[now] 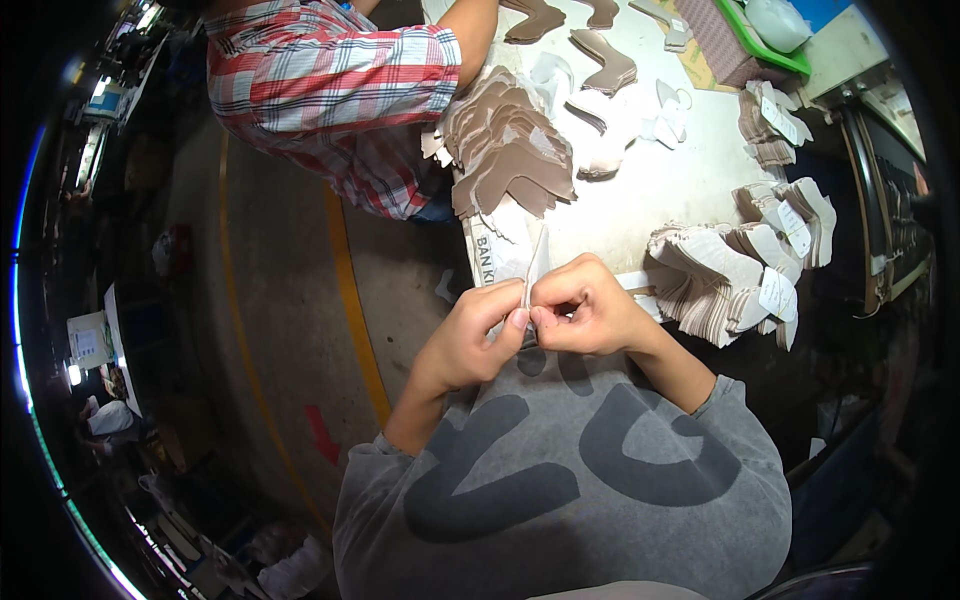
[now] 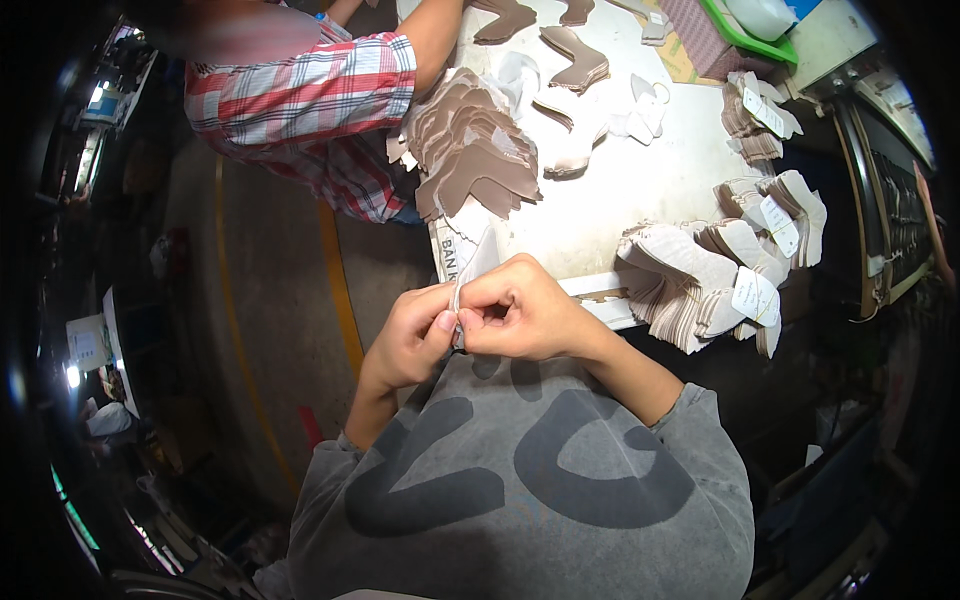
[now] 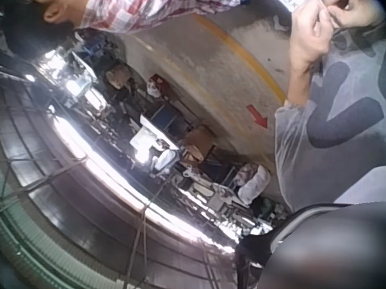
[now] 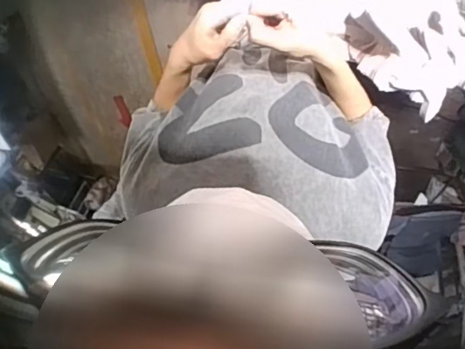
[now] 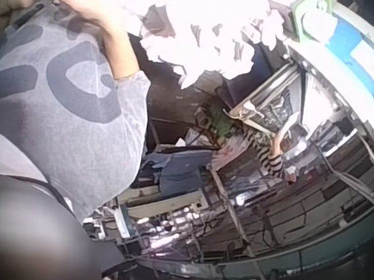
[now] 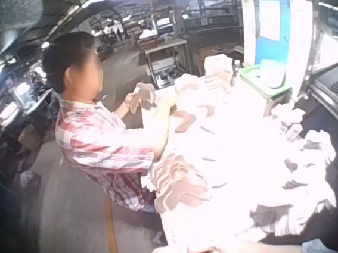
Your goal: The person repeatedly picks up beige shoe insoles from a table, peels off a white paper liner from each insole, and places the insole back on the table. The person works one at a time, handling each insole with both hands.
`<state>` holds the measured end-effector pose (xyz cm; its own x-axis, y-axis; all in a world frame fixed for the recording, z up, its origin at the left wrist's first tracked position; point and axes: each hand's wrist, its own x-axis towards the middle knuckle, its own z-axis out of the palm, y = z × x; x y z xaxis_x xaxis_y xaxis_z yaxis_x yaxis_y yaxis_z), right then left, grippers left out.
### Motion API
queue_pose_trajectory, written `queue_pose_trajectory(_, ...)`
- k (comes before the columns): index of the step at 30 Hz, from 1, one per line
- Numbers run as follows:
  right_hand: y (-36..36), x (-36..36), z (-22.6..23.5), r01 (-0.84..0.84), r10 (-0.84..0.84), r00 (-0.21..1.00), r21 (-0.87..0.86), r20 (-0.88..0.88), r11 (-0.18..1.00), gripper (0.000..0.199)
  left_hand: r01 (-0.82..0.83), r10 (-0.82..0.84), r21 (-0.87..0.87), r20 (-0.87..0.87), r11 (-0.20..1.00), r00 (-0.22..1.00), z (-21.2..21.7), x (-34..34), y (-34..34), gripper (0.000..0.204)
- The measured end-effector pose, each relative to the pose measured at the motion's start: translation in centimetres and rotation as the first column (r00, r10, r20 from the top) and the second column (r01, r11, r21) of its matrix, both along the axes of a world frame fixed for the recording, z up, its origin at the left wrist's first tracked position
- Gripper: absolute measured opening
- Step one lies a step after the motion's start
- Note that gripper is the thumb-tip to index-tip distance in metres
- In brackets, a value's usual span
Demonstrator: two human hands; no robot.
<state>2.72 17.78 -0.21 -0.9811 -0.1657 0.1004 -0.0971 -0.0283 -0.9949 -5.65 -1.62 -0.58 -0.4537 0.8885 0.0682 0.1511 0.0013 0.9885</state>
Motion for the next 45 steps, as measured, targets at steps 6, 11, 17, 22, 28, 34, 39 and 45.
queue_pose_trajectory(6,-0.3,-0.1,-0.1,0.024,-0.025,0.999,-0.031,-0.025,0.999,0.009,-0.005,0.006,0.074,-0.005,0.997,1.000,-0.7,-0.5,0.0,0.022)
queue_pose_trajectory(11,0.0,-0.2,-0.1,-0.044,0.043,0.999,-0.014,-0.023,0.999,0.006,0.029,-0.034,0.053,0.098,0.998,0.995,-0.8,-0.7,-0.7,0.022)
queue_pose_trajectory(17,-0.2,-0.1,-0.5,-0.033,0.032,0.999,-0.021,-0.026,0.999,0.006,0.011,-0.017,0.101,0.058,0.995,0.998,-1.1,-0.5,-0.4,0.014)
queue_pose_trajectory(22,-0.5,0.1,-0.9,-0.059,0.076,0.995,-0.224,0.071,0.973,0.014,0.018,-0.041,0.129,0.180,0.992,0.983,-1.9,-0.6,-1.0,0.016)
queue_pose_trajectory(28,-1.0,-0.1,-0.9,-0.062,0.085,0.993,-0.256,0.080,0.965,0.023,-0.006,-0.036,0.159,0.262,0.987,0.964,-2.9,-0.6,-1.3,0.018)
queue_pose_trajectory(34,-0.7,0.1,-1.0,-0.095,0.102,0.991,-0.075,0.090,0.993,0.026,0.018,-0.060,0.136,0.318,0.991,0.946,-4.2,-1.0,-2.4,0.020)
queue_pose_trajectory(39,0.0,0.7,-2.4,-0.011,0.188,0.960,-0.644,0.207,0.765,0.021,-0.184,-0.249,0.479,0.702,0.858,0.667,-4.3,0.0,-2.3,0.027)
queue_pose_trajectory(45,1.2,1.0,-3.5,0.189,-0.033,0.981,-0.889,0.193,0.417,0.027,-0.359,-0.556,0.762,0.642,0.539,0.528,-3.6,-1.3,-3.2,0.023)
